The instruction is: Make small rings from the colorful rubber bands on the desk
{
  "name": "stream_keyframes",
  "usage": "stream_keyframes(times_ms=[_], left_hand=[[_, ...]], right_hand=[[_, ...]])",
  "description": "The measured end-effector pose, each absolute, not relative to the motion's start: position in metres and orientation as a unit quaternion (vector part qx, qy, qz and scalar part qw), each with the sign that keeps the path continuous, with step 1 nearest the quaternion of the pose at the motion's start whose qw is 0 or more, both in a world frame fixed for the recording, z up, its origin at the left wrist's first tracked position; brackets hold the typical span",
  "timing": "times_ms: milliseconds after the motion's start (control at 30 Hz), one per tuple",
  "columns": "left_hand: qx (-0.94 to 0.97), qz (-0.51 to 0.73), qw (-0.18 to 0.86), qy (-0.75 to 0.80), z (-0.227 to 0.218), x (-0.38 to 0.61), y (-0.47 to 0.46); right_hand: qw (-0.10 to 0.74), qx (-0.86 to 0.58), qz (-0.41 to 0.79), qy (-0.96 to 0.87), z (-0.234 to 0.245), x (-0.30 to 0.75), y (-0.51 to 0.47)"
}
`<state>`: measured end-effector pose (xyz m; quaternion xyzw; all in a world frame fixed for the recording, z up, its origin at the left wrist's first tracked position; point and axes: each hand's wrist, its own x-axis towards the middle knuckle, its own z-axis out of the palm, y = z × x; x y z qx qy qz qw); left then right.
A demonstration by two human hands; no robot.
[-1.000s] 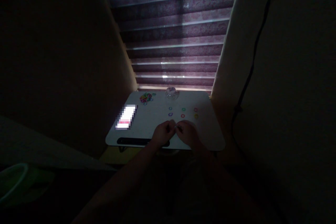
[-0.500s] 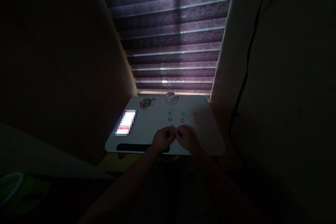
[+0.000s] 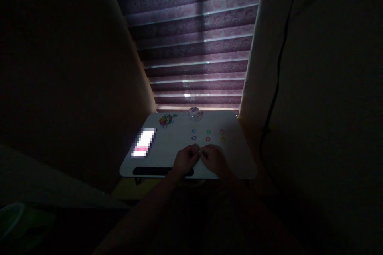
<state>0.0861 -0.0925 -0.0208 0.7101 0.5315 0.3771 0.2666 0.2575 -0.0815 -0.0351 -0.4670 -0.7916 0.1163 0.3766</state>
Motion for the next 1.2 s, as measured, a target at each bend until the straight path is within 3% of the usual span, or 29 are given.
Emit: stream_keyframes(times_ms=[1200], left_hand=[[0.731,0.358,0.289,0.504,-0.0162,0.084,-0.0947]], right_hand=[[0.375,-0.46,0.123,-0.795,-0.0331,0.256,-0.0819]])
